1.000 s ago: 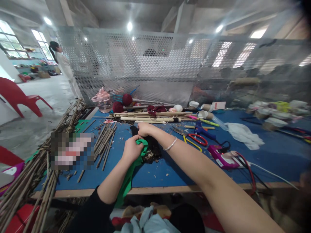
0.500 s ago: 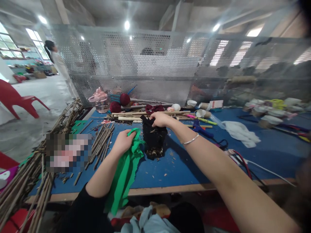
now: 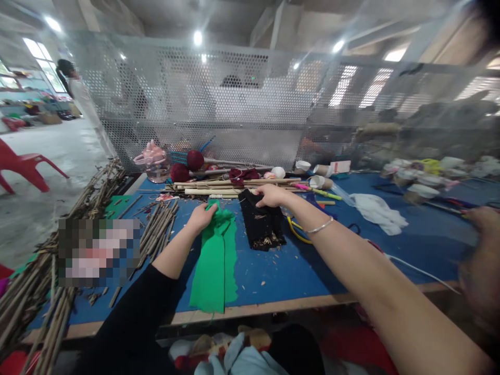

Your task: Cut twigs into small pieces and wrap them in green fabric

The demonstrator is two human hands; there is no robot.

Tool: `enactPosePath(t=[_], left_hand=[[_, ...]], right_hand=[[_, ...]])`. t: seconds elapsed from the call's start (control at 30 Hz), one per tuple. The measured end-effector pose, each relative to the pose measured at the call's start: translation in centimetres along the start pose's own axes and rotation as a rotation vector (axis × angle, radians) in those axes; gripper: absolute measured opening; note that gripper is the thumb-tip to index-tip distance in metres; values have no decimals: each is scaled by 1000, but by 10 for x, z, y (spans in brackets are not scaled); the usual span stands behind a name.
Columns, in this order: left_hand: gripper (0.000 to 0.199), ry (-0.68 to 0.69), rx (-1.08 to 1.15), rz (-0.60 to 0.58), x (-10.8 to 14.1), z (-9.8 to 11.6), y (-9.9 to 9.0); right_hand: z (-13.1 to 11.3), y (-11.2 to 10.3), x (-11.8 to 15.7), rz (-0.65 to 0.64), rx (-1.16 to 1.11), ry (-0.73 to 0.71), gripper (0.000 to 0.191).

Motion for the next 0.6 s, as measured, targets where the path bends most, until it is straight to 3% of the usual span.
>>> enactPosePath(t=[0.1,0.23,0.33,0.4,0.47,0.53,0.6], left_hand=[[51,104,-244,-32,-7,-12,-13],[52,97,-360,-106,-12,-28,-24],[40,157,-512,-76,-11,-30,-32],[35,201,-656,-52,-8,-29,-36],[35,229,-761,-113,-2,-27,-38],[28,262,-799,-196,2,-25,-39],[21,287,-799,-199,2,-21,-45]], right_hand=[[15,9,7,-19,-82,90,26],[33,16,16,-79,-144,279,26],[27,13,23,5,-23,233,21],[11,6,31,205,43,151,19],[-16,2,41,376,9,50,23],[-49,10,50,364,-98,-91,25],[-81,24,54,300,-171,-225,27]])
Point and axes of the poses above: each hand's wrist, its own x-axis away from the middle knuckle, its own y-axis out of the palm, z = x × y, the point moved 4 cm from there along -x, towards the middle knuckle, and after that the axes turned 14 degrees about z, right-handed, at the moved point
